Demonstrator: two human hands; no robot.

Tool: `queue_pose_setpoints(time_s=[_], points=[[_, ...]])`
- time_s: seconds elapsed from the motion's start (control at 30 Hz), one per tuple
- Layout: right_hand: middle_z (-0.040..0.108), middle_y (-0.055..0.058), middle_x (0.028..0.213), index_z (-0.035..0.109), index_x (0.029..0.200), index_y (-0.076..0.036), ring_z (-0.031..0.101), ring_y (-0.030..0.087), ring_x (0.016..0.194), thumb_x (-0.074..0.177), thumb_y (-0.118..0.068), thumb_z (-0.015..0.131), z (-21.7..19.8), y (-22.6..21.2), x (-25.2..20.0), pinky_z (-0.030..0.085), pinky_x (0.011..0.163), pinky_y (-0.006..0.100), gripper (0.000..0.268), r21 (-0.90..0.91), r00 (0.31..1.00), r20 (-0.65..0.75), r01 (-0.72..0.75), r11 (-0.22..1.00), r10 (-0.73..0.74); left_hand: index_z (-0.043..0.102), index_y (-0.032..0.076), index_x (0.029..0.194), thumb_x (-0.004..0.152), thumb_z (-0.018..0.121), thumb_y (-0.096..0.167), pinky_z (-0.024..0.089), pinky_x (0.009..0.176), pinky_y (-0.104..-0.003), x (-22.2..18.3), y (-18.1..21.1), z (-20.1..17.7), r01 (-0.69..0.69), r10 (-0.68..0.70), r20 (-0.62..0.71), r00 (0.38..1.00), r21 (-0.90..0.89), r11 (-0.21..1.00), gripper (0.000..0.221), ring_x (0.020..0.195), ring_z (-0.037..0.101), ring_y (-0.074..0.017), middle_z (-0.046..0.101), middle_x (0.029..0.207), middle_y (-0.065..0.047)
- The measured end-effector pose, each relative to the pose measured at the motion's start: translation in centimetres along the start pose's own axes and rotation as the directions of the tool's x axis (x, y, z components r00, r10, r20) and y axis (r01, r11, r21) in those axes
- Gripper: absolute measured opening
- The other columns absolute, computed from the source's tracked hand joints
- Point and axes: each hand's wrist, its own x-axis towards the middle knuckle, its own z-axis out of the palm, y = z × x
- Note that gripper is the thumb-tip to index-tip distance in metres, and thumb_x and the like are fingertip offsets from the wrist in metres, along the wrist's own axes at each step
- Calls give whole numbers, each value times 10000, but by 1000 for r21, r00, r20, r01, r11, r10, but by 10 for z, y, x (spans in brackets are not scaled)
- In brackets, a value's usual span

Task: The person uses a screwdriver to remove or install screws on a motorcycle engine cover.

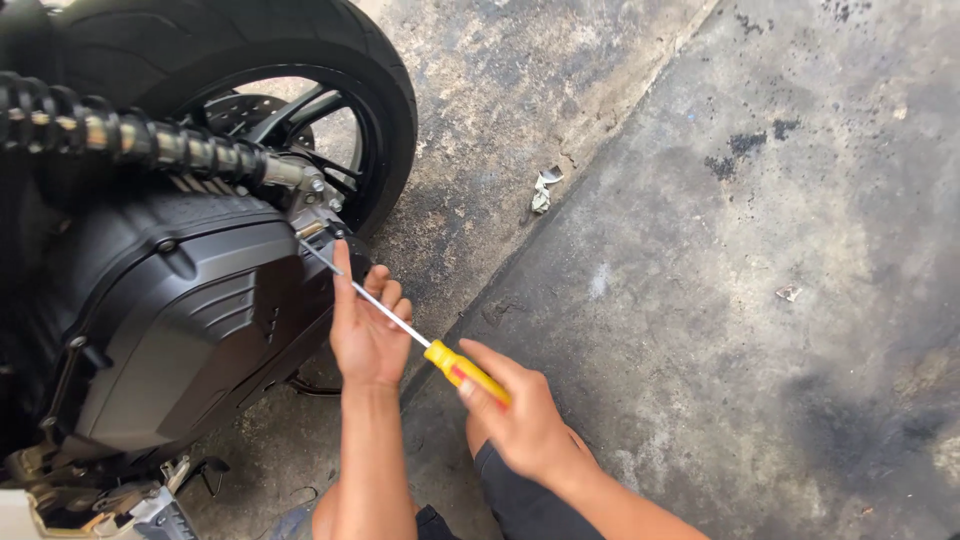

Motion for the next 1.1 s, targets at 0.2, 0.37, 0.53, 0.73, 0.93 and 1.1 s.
queue_pose_setpoints(time_s=[0.2, 0.37, 0.53, 0.73, 0.93, 1.1], points=[[714, 201, 890, 524, 1466, 41, 414, 95, 406, 1017, -236, 502, -1, -22, -4, 264, 324, 229, 528, 717, 831, 426, -552, 427, 359, 361, 410, 1571, 1038, 565, 126, 292, 503, -196, 12, 3, -13, -46, 54, 36, 998, -194, 980, 638, 610, 386, -61, 639, 933, -28], [669, 117, 1220, 673, 1246, -23, 709, 265, 969, 841, 3, 720, 30, -35, -38, 562, 794, 357, 409, -458, 956, -163, 147, 877, -245, 318, 387, 1597, 1071, 503, 185, 260, 401, -181, 22, 10, -16, -70, 66, -37, 997, -143, 987, 593, 519, 381, -32, 710, 938, -47], [638, 195, 675, 632, 1339, 65, 378, 135, 322, 1074, -328, 380, 28, -21, -22, 260, 307, 269, 537, 588, 873, 116, -445, 676, 474, 556, 334, 1386, 1093, 506, 244, 223, 403, -181, 31, 6, -23, -79, 65, -53, 997, -366, 927, 310, 519, 365, -28, 713, 914, -20], [675, 87, 1251, 650, 1270, -45, 706, 224, 1005, 814, -70, 744, 31, -48, -46, 569, 815, 345, 465, -424, 987, -69, 100, 900, -142, 666, 309, 1167, 1061, 570, 269, 160, 398, -223, 54, -8, -28, -86, 15, -135, 991, -538, 838, 148, 479, 326, -45, 626, 785, 31], [580, 140, 689, 626, 1284, 21, 426, 135, 392, 1045, -206, 485, 41, -38, -29, 283, 328, 269, 359, 336, 885, -56, -420, 843, 463, 644, 307, 1031, 1056, 577, 248, 199, 376, -215, 57, -11, -23, -93, 11, -133, 991, -633, 768, 93, 477, 348, -47, 569, 711, 49], [669, 184, 1059, 565, 1412, 3, 518, 215, 541, 986, -70, 562, 37, -45, -37, 386, 425, 332, 432, 224, 877, 49, -475, 851, 477, 627, 285, 984, 1051, 591, 234, 213, 385, -217, 59, -8, -22, -86, 11, -118, 993, -659, 747, 92, 485, 361, -48, 554, 700, 56]])
